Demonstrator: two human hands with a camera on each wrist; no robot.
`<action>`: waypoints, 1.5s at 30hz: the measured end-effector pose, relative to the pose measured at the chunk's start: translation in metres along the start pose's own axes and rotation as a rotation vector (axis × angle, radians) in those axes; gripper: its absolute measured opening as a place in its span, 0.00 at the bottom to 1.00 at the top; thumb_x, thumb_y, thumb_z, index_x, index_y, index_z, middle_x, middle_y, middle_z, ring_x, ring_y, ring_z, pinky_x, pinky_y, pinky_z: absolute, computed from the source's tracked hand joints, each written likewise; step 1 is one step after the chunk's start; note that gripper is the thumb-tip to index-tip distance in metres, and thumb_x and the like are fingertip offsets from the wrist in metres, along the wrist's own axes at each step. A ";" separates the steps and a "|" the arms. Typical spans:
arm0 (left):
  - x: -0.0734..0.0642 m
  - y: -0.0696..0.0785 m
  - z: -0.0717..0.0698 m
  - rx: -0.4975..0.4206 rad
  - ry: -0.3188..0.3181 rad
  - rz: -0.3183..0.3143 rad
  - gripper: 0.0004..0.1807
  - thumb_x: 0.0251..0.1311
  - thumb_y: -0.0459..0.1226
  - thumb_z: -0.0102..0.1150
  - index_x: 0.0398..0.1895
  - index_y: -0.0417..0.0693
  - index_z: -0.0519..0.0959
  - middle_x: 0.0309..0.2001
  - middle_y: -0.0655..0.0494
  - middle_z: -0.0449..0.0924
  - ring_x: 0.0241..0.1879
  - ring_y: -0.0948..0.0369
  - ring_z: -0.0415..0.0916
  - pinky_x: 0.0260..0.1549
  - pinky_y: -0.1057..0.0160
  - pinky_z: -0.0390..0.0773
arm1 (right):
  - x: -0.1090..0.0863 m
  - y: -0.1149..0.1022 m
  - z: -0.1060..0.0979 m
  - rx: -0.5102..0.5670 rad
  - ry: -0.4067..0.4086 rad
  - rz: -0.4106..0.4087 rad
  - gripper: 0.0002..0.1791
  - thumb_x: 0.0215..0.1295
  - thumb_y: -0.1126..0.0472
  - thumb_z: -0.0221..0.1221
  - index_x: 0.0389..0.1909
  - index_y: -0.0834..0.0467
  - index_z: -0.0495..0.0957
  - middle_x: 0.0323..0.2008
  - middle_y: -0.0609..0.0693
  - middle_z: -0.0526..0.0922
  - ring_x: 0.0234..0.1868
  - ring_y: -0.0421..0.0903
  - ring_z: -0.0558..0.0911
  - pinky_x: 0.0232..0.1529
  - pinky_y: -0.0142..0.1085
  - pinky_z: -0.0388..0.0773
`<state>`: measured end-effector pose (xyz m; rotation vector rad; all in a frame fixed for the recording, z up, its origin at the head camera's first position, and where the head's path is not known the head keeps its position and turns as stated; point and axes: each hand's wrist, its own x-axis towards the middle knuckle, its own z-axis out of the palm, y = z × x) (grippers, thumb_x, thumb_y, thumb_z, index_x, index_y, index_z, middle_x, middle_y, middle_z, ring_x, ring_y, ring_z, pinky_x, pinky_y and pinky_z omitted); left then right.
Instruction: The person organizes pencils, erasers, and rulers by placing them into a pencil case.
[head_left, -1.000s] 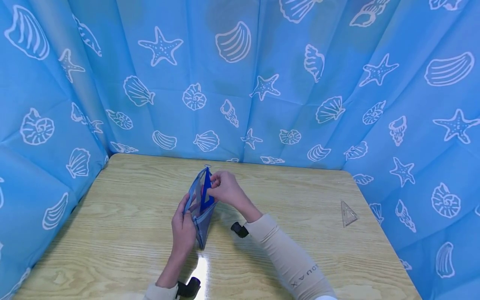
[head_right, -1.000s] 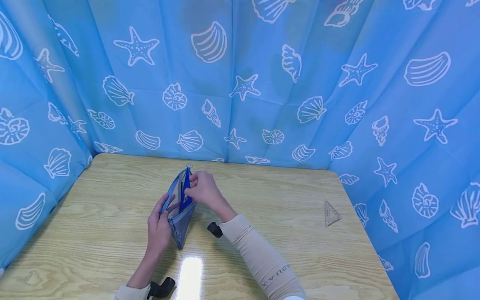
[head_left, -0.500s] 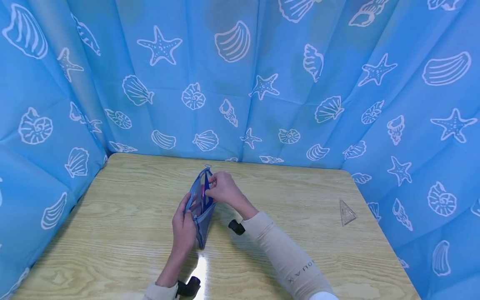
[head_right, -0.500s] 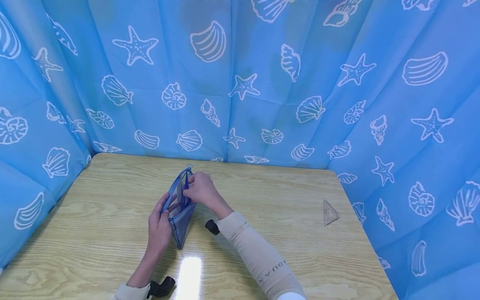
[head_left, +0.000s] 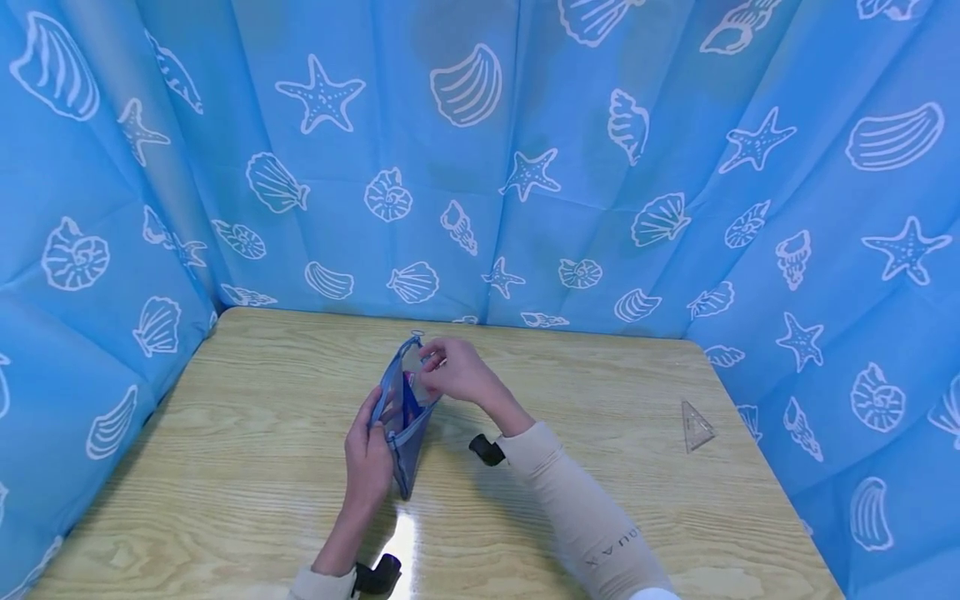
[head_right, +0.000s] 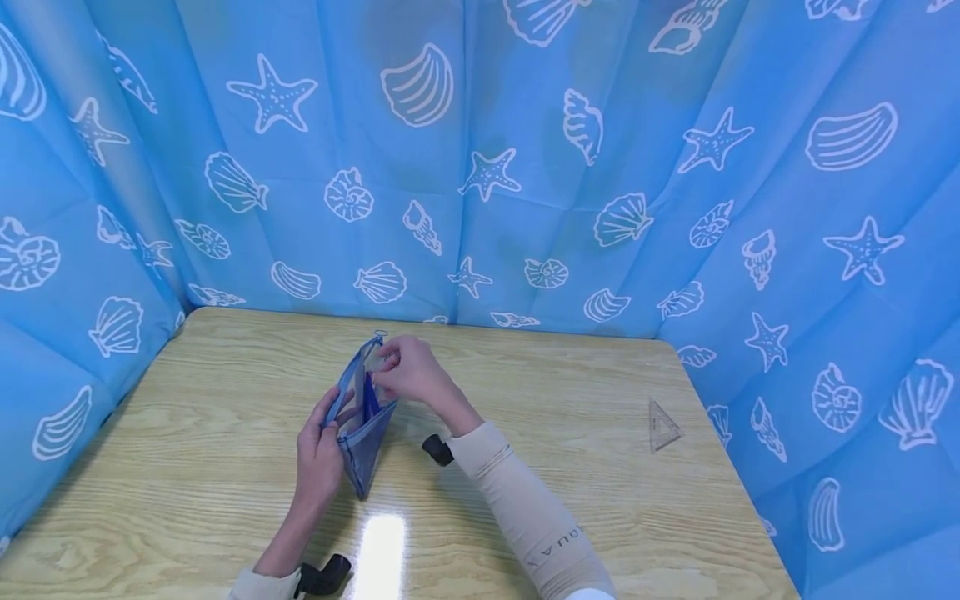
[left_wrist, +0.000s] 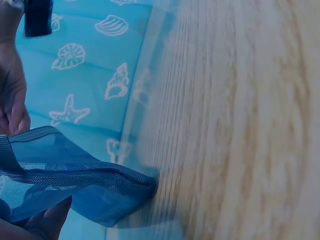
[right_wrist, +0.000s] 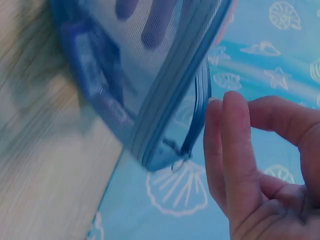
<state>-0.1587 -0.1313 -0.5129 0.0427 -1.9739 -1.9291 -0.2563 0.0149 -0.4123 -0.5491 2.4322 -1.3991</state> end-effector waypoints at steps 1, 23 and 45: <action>0.000 0.001 0.000 0.002 -0.002 -0.002 0.30 0.71 0.23 0.32 0.76 0.36 0.60 0.69 0.38 0.72 0.64 0.39 0.74 0.67 0.39 0.67 | -0.001 0.003 -0.003 -0.001 0.002 -0.024 0.21 0.67 0.68 0.61 0.60 0.67 0.76 0.40 0.58 0.83 0.33 0.54 0.87 0.35 0.41 0.87; 0.003 0.004 -0.003 -0.025 0.009 -0.004 0.30 0.71 0.23 0.32 0.76 0.33 0.59 0.69 0.38 0.72 0.64 0.40 0.75 0.67 0.41 0.68 | -0.077 0.111 -0.064 -0.100 0.144 -0.129 0.20 0.70 0.66 0.60 0.61 0.60 0.77 0.46 0.57 0.83 0.42 0.47 0.83 0.43 0.38 0.83; 0.001 0.007 -0.006 -0.038 -0.021 -0.037 0.29 0.73 0.24 0.30 0.77 0.35 0.58 0.70 0.38 0.71 0.65 0.41 0.74 0.67 0.42 0.68 | -0.192 0.209 -0.207 -0.369 0.350 0.138 0.25 0.72 0.64 0.59 0.64 0.73 0.70 0.51 0.69 0.80 0.47 0.59 0.81 0.40 0.35 0.80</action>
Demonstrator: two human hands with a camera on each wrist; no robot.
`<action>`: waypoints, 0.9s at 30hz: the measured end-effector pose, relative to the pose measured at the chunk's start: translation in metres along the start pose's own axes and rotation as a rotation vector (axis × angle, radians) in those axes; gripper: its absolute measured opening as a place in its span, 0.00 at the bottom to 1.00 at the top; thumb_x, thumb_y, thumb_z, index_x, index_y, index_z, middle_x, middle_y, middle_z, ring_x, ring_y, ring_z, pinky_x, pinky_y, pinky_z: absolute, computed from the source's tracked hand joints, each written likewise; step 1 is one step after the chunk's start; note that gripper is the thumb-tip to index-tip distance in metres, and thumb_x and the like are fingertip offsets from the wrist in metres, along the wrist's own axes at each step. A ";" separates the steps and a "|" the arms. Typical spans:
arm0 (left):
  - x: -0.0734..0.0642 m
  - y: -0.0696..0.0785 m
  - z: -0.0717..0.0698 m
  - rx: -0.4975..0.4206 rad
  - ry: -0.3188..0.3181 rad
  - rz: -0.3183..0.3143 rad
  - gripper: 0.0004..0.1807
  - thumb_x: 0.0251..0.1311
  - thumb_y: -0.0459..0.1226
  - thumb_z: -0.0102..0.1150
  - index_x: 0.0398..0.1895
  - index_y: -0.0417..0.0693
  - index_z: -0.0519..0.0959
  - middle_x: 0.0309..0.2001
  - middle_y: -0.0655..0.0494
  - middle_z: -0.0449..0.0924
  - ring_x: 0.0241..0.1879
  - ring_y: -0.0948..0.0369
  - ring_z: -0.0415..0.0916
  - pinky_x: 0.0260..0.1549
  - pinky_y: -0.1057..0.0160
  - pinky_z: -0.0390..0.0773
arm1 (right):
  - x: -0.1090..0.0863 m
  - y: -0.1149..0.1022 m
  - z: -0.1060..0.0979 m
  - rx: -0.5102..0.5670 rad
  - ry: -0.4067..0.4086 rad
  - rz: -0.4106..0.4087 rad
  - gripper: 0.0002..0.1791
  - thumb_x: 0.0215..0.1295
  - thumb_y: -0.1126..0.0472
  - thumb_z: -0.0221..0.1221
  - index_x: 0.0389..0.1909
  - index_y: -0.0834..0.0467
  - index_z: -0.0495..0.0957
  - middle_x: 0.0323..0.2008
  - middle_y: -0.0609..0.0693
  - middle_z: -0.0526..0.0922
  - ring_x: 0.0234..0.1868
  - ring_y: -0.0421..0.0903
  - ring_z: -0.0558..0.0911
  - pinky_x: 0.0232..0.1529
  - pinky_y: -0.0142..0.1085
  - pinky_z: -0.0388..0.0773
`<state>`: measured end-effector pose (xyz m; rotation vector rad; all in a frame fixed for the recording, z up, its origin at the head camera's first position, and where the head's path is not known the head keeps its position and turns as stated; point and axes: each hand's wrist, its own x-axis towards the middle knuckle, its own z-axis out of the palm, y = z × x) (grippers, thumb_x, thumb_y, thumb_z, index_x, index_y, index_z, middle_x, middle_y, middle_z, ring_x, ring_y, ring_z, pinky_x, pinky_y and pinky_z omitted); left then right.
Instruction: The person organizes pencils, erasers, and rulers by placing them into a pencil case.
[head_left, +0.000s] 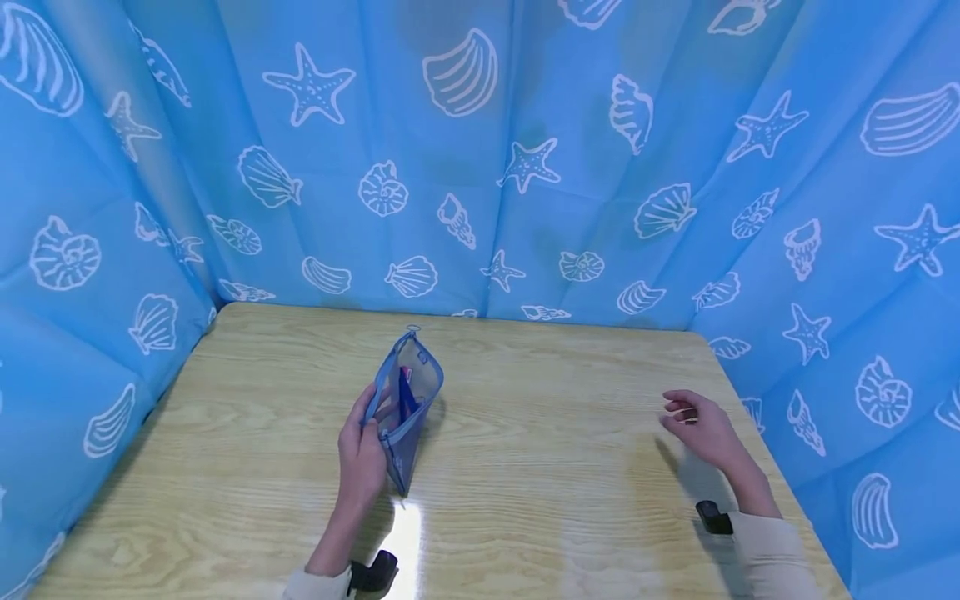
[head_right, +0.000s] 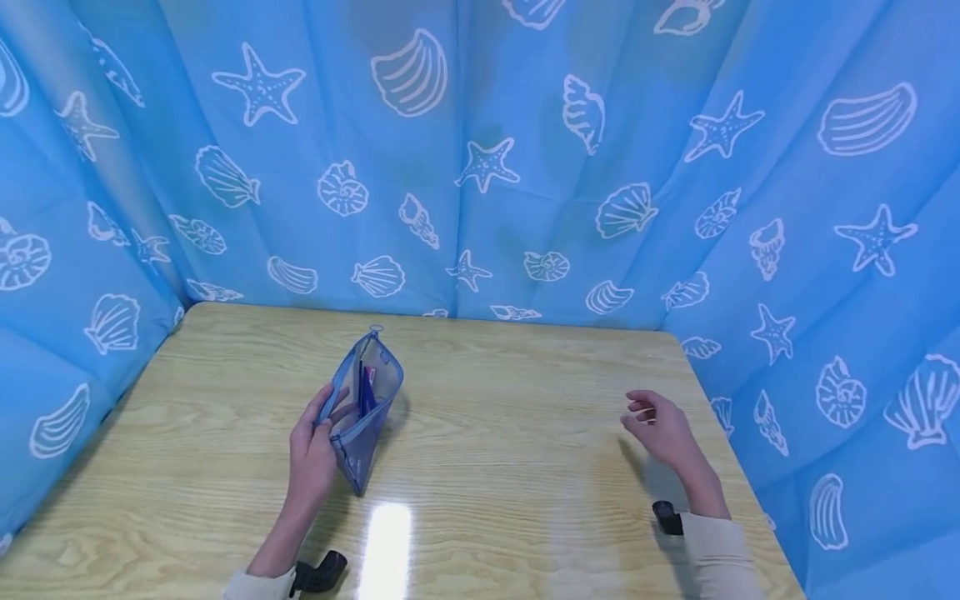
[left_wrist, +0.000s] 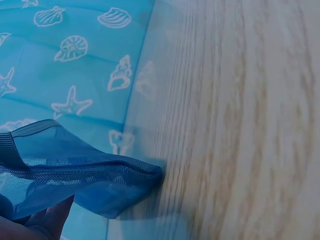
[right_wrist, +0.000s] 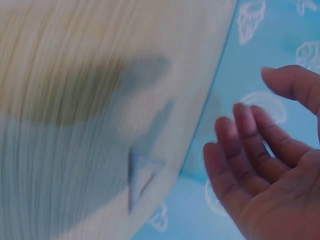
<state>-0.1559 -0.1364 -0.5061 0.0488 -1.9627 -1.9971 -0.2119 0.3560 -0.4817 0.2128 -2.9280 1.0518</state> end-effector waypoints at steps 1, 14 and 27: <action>0.000 0.000 0.000 -0.001 -0.001 -0.001 0.29 0.73 0.24 0.30 0.77 0.35 0.58 0.70 0.38 0.71 0.65 0.40 0.74 0.67 0.42 0.69 | -0.001 0.005 -0.005 -0.013 -0.005 0.014 0.25 0.72 0.64 0.59 0.64 0.74 0.69 0.51 0.71 0.79 0.48 0.62 0.81 0.39 0.37 0.81; 0.000 0.000 0.001 -0.014 -0.010 -0.005 0.29 0.73 0.24 0.31 0.77 0.35 0.59 0.70 0.37 0.70 0.65 0.38 0.73 0.67 0.38 0.68 | 0.002 0.047 -0.040 -0.166 -0.127 0.276 0.46 0.70 0.56 0.60 0.67 0.88 0.48 0.62 0.89 0.56 0.62 0.84 0.61 0.58 0.67 0.70; 0.001 -0.001 0.004 0.017 -0.003 -0.007 0.29 0.73 0.24 0.32 0.76 0.36 0.60 0.70 0.38 0.71 0.65 0.39 0.74 0.68 0.38 0.66 | 0.017 0.069 -0.034 -0.178 -0.149 0.394 0.53 0.59 0.47 0.70 0.65 0.85 0.56 0.57 0.83 0.66 0.53 0.72 0.72 0.55 0.63 0.73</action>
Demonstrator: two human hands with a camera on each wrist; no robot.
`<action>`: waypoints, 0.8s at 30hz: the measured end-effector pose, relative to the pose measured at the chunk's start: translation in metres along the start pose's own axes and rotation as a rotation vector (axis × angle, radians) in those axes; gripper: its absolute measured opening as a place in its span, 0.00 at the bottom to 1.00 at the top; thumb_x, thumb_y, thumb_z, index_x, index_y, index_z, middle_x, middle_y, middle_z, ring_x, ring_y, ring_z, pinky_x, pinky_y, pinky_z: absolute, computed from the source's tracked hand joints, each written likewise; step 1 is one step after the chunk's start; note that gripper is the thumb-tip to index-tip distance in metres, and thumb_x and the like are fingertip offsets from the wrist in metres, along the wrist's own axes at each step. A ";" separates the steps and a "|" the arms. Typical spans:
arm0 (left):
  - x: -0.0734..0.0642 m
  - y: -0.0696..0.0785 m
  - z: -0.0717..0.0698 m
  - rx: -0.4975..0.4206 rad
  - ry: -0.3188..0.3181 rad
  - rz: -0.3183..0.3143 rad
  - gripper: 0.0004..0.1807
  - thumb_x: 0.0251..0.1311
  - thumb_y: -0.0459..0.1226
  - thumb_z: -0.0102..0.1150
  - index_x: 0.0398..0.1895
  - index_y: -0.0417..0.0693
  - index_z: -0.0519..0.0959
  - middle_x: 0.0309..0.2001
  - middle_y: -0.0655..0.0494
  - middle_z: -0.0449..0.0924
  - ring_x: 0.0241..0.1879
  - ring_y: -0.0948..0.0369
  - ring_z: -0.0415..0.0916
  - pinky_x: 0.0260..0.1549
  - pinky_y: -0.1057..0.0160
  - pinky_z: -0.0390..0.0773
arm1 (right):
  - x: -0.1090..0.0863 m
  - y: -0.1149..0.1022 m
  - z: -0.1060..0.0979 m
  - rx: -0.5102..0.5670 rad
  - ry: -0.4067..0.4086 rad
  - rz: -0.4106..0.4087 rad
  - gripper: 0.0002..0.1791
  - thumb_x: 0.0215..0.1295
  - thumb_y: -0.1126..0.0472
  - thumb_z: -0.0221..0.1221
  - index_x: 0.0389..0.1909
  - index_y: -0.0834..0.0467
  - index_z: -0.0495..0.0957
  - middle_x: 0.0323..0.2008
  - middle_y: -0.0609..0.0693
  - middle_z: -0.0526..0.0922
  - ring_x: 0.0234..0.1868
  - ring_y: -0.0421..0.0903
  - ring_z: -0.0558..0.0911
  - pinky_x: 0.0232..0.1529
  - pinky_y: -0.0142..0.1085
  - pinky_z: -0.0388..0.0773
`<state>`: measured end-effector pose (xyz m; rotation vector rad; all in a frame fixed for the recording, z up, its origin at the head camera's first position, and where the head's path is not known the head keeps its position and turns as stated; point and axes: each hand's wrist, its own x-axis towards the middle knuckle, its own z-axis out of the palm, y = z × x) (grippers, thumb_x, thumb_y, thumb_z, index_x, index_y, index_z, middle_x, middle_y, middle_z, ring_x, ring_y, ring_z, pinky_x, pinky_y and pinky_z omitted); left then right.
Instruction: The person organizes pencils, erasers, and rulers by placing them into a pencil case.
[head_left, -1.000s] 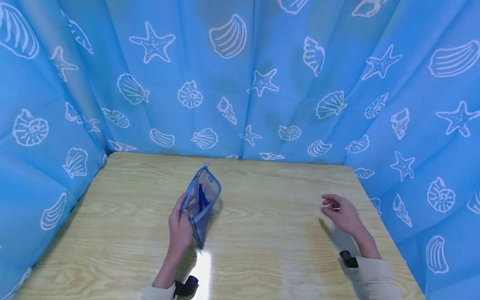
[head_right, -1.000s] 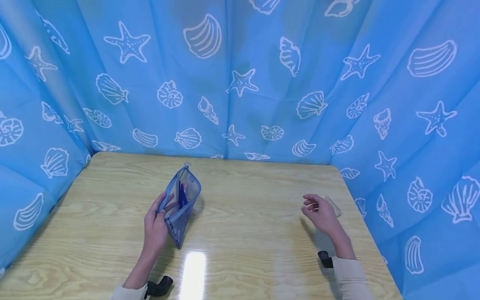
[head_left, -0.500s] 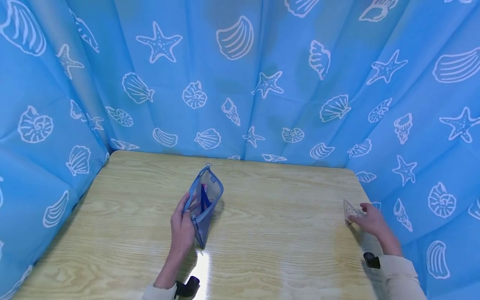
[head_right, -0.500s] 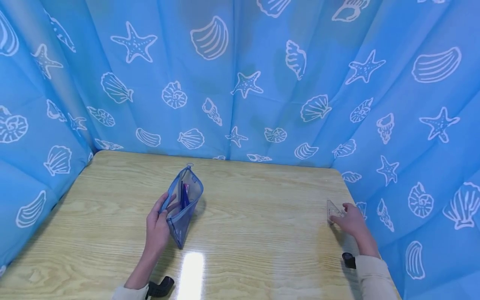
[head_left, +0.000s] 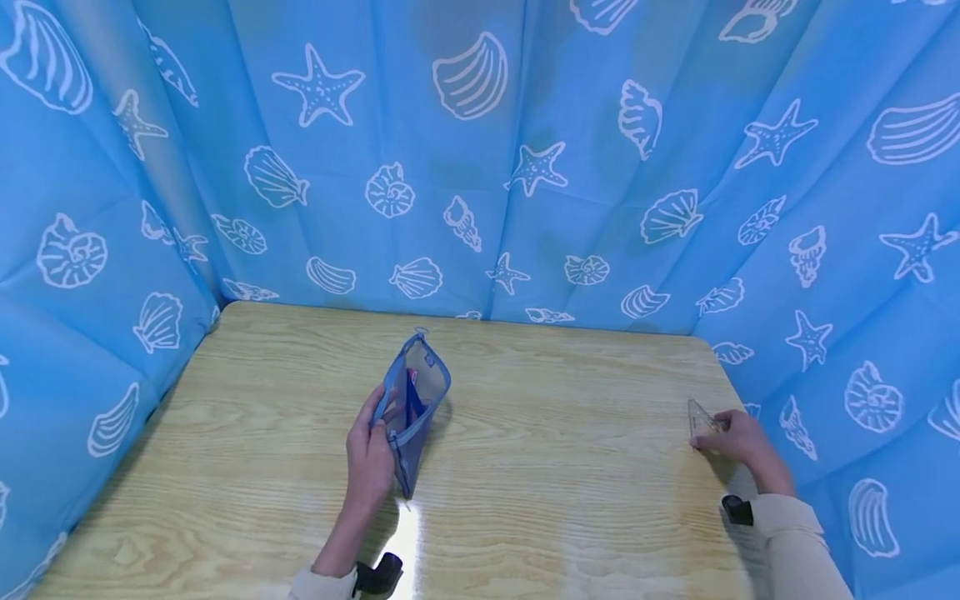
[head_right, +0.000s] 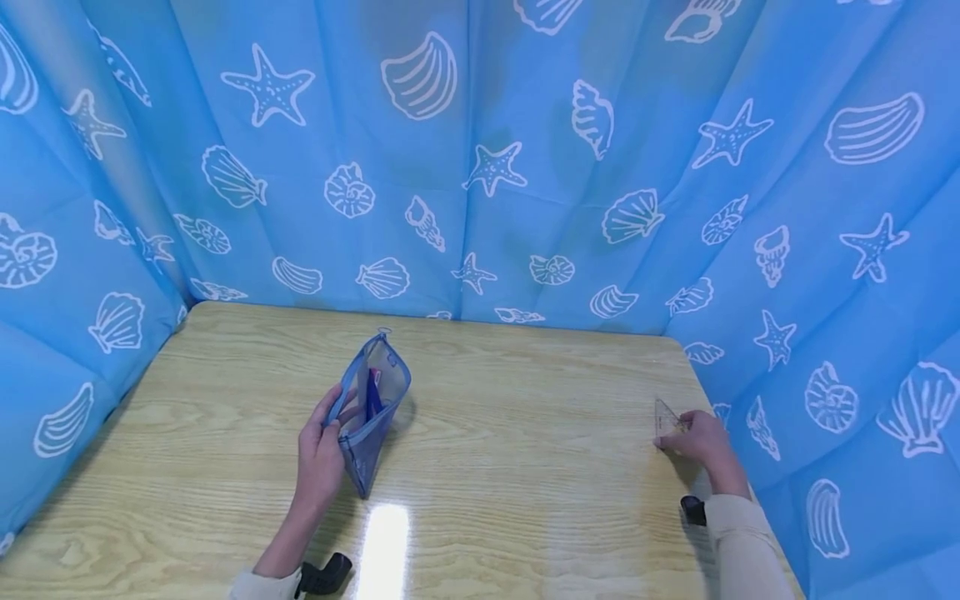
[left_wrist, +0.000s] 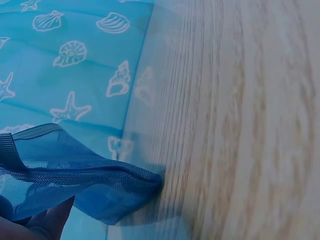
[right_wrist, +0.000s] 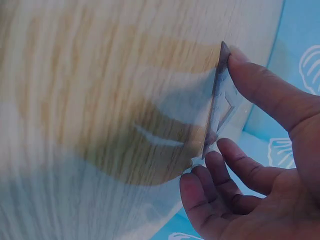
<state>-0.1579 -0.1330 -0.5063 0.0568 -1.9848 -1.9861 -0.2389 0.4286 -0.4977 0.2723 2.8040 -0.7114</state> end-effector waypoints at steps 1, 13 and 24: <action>0.000 0.000 0.000 0.004 0.001 0.004 0.29 0.73 0.24 0.32 0.77 0.37 0.60 0.70 0.38 0.71 0.65 0.39 0.74 0.68 0.38 0.65 | 0.001 0.000 -0.001 0.009 -0.003 0.008 0.53 0.59 0.47 0.70 0.65 0.84 0.57 0.57 0.82 0.66 0.53 0.71 0.72 0.55 0.62 0.73; 0.001 0.000 -0.001 0.024 0.007 0.016 0.28 0.74 0.25 0.33 0.76 0.37 0.60 0.70 0.40 0.72 0.65 0.40 0.74 0.69 0.38 0.64 | -0.005 -0.011 -0.003 0.056 -0.009 0.064 0.52 0.59 0.49 0.70 0.66 0.83 0.54 0.56 0.80 0.65 0.53 0.69 0.70 0.57 0.62 0.71; -0.002 0.001 -0.002 0.034 0.013 0.014 0.28 0.74 0.25 0.33 0.76 0.37 0.61 0.70 0.39 0.71 0.65 0.39 0.74 0.68 0.37 0.65 | -0.008 -0.019 -0.002 0.068 0.032 0.030 0.49 0.57 0.56 0.70 0.67 0.81 0.56 0.57 0.81 0.66 0.52 0.69 0.71 0.54 0.61 0.72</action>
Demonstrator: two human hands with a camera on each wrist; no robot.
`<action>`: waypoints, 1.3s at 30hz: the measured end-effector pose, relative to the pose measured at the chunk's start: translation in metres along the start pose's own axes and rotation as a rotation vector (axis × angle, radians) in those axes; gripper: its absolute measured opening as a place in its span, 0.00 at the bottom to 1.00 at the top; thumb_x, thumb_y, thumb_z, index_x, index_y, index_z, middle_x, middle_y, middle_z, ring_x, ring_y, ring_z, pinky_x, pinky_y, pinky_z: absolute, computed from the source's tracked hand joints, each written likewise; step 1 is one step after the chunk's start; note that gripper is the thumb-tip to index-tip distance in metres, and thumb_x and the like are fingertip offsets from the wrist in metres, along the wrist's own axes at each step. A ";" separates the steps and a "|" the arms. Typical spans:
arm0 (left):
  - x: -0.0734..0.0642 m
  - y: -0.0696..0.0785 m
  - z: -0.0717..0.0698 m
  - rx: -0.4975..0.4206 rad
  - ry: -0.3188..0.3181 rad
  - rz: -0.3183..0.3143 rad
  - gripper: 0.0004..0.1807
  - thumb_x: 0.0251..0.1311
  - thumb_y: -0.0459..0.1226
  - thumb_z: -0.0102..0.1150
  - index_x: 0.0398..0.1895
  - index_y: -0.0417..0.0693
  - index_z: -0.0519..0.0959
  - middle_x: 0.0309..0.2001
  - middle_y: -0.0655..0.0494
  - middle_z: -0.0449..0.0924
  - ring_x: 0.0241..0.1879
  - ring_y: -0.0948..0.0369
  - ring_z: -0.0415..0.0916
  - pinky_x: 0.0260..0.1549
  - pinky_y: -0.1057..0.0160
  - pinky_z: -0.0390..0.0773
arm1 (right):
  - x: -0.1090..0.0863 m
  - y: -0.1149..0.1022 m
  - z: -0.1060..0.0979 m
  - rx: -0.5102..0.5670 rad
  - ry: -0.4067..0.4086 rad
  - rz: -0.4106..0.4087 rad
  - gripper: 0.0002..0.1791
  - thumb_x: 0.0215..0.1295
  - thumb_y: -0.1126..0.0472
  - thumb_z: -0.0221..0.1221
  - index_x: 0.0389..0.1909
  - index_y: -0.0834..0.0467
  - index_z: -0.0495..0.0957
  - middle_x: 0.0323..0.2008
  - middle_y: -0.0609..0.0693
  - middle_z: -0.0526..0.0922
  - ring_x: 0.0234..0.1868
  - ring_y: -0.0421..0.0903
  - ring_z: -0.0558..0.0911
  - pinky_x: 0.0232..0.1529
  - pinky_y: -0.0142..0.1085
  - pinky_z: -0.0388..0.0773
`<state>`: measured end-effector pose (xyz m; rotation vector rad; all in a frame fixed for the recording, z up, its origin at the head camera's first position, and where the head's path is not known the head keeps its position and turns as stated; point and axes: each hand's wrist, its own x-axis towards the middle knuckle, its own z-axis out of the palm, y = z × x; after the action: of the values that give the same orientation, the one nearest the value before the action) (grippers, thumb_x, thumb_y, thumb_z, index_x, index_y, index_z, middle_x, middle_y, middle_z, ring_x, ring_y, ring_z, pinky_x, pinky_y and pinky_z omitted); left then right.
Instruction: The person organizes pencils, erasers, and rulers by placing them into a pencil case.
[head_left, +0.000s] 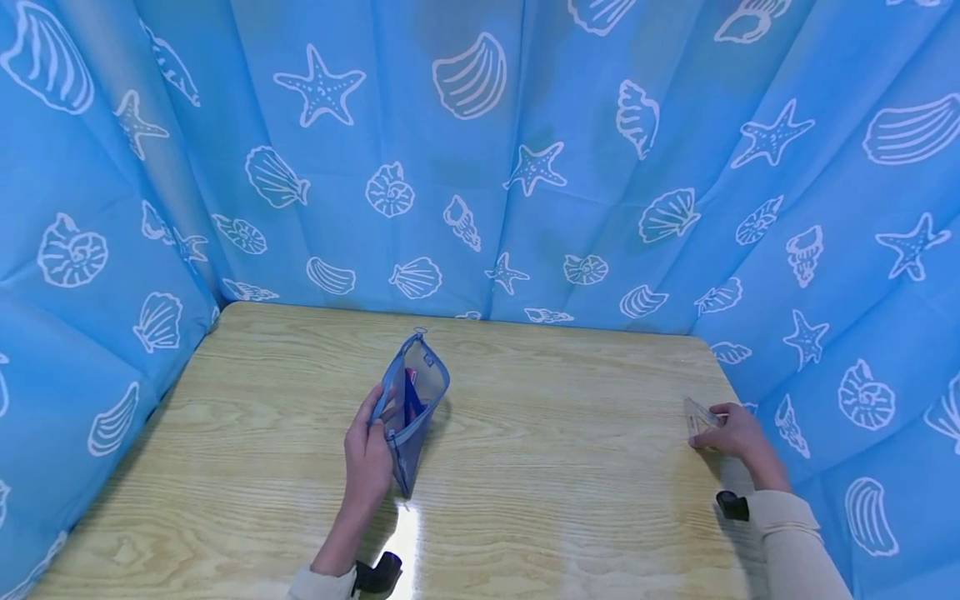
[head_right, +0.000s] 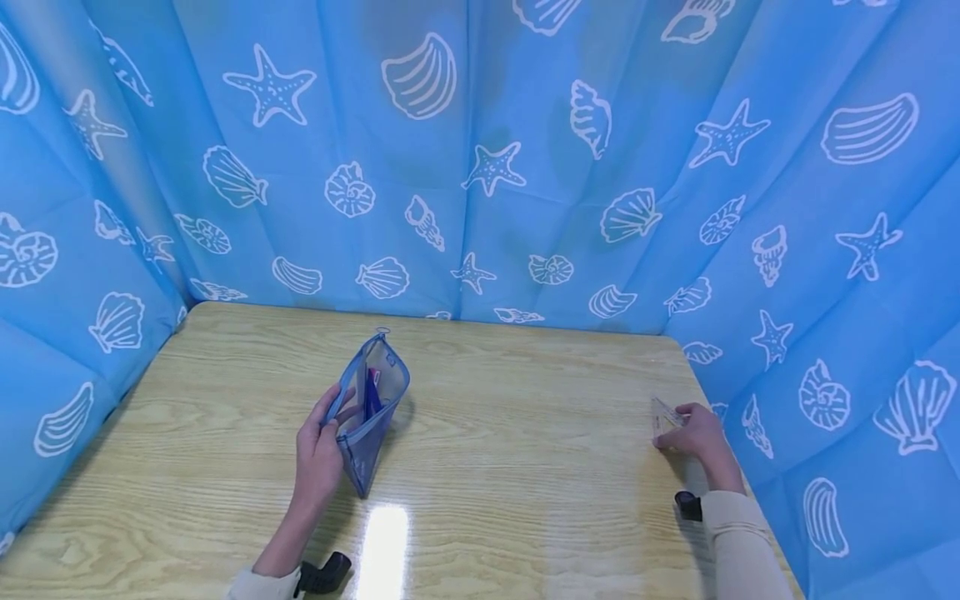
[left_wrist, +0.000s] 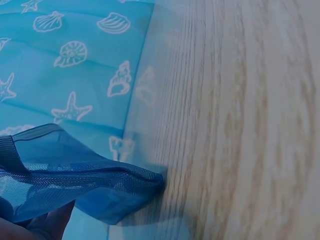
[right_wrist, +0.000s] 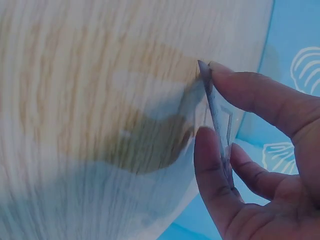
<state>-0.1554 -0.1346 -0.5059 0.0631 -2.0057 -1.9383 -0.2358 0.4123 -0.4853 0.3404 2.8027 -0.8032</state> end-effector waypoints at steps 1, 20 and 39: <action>0.000 0.000 0.000 0.001 -0.003 0.002 0.28 0.74 0.25 0.33 0.76 0.37 0.61 0.70 0.39 0.71 0.65 0.39 0.74 0.68 0.37 0.65 | 0.000 0.000 -0.001 -0.004 0.000 -0.009 0.48 0.57 0.57 0.70 0.67 0.81 0.56 0.56 0.81 0.67 0.51 0.69 0.72 0.54 0.60 0.73; 0.000 0.000 0.000 -0.008 -0.009 -0.004 0.29 0.73 0.25 0.32 0.77 0.37 0.60 0.70 0.40 0.71 0.65 0.40 0.74 0.69 0.37 0.64 | 0.000 0.004 -0.004 0.215 -0.036 -0.069 0.35 0.59 0.69 0.65 0.63 0.82 0.63 0.42 0.66 0.77 0.35 0.45 0.83 0.38 0.41 0.86; -0.003 0.000 -0.001 -0.023 -0.021 0.007 0.29 0.73 0.24 0.32 0.77 0.36 0.59 0.70 0.39 0.71 0.64 0.39 0.74 0.68 0.36 0.64 | -0.004 -0.001 -0.003 0.311 -0.105 -0.056 0.24 0.75 0.64 0.48 0.61 0.81 0.66 0.40 0.61 0.83 0.36 0.42 0.84 0.41 0.43 0.87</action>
<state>-0.1529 -0.1344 -0.5064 0.0305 -1.9937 -1.9646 -0.2326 0.4126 -0.4809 0.2595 2.5988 -1.2358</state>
